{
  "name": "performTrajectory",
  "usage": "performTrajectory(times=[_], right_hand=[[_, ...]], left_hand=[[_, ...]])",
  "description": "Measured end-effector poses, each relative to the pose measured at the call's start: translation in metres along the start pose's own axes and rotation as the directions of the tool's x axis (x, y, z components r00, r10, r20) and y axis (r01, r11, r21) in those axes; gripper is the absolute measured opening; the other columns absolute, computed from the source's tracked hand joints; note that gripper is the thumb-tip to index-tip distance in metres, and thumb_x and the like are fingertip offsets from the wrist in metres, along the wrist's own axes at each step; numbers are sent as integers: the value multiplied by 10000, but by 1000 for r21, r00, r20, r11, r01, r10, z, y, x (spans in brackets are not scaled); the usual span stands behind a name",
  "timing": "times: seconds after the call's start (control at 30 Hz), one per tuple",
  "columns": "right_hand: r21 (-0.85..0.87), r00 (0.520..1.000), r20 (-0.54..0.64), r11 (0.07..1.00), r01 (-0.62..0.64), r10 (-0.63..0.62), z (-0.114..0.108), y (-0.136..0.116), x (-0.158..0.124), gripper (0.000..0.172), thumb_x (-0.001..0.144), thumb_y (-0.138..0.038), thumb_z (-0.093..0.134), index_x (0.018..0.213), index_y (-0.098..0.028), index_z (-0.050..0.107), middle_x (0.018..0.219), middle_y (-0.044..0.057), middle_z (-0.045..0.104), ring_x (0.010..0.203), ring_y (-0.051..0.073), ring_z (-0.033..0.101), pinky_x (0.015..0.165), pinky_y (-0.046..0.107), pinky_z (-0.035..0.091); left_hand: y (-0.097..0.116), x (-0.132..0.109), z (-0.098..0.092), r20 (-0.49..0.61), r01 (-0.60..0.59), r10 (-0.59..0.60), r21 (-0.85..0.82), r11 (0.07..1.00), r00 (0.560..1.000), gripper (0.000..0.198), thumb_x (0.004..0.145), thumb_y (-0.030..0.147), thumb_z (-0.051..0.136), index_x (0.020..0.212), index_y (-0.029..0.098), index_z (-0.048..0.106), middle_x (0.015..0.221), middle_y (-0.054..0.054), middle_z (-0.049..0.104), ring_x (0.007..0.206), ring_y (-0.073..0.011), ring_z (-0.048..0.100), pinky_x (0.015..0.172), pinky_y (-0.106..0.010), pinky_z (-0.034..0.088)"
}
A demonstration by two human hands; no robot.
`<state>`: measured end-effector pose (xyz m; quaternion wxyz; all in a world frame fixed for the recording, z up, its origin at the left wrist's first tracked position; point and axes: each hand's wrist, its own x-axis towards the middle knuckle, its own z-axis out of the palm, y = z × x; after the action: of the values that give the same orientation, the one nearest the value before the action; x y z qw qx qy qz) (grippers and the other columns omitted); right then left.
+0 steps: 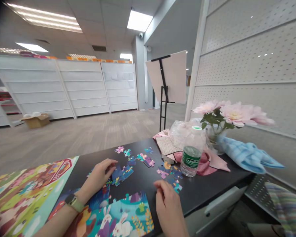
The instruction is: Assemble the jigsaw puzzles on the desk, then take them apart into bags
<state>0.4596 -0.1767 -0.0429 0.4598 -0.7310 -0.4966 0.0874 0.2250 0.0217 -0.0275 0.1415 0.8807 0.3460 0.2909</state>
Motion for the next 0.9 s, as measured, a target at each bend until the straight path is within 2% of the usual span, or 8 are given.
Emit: performTrajectory(times=[0.13,0.2,0.27,0.33,0.43,0.57,0.73,0.9], right_hand=[[20,1000,6,1000,7,-7,0,1,-3,278,896,-301,393,927,-239,663,968,72,725,919,243,673,820,369,515],[6,1000,-24,1000,-4,4,-2,2,-3,286,889,-268,371,926,-238,652,967,75,717,928,243,668,828,374,510],[-57,993,-112,998,-29,22,-8,6,-1,292,863,-223,359,935,-236,642,982,80,703,950,249,652,851,390,500],[-151,964,-264,985,-83,41,-17,15,2,311,833,-206,370,999,-217,632,1057,105,679,1011,275,621,899,424,478],[-263,906,-420,949,-172,48,-35,34,5,414,814,-214,373,1158,-142,591,1195,166,626,1098,321,570,964,476,437],[-320,932,-350,923,-214,94,-48,51,4,438,811,-194,362,1178,-139,594,1163,148,665,1078,305,590,961,449,445],[-423,965,-197,873,-242,172,-41,45,1,374,812,-325,525,1154,-236,647,1109,120,700,1093,363,589,854,501,459],[-436,975,-153,874,-214,162,-35,42,2,301,785,-301,586,1070,-280,680,1075,76,719,1063,329,619,844,465,455]], left_hand=[[4,-1,2,-14,14,-15,-13,1000,1000,235,953,284,473,1081,206,654,1047,-77,701,955,-233,662,881,-367,513],[8,-3,3,17,17,-17,-4,1000,1000,265,926,352,536,1121,211,648,1133,-89,690,1028,-257,645,933,-399,498],[12,-5,3,85,-4,2,22,1000,996,369,853,419,643,1169,227,639,1213,-88,668,1098,-285,615,974,-425,477],[14,-7,4,152,-30,22,46,999,988,415,806,437,691,1174,251,648,1231,-75,665,1133,-300,596,988,-439,462],[13,-8,4,196,-44,32,54,998,980,337,865,402,618,1172,268,660,1206,-66,681,1140,-294,596,989,-442,454],[5,-7,6,199,-52,46,30,998,979,325,926,372,538,1214,258,636,1236,-73,667,1154,-284,591,1016,-462,446],[0,-5,8,199,-90,99,-55,994,975,335,953,310,488,1261,251,603,1371,-81,576,1251,-272,537,1100,-477,406],[11,-4,3,132,-127,138,-90,988,982,328,904,200,534,1211,257,632,1321,-81,570,1226,-250,539,1080,-446,432]])
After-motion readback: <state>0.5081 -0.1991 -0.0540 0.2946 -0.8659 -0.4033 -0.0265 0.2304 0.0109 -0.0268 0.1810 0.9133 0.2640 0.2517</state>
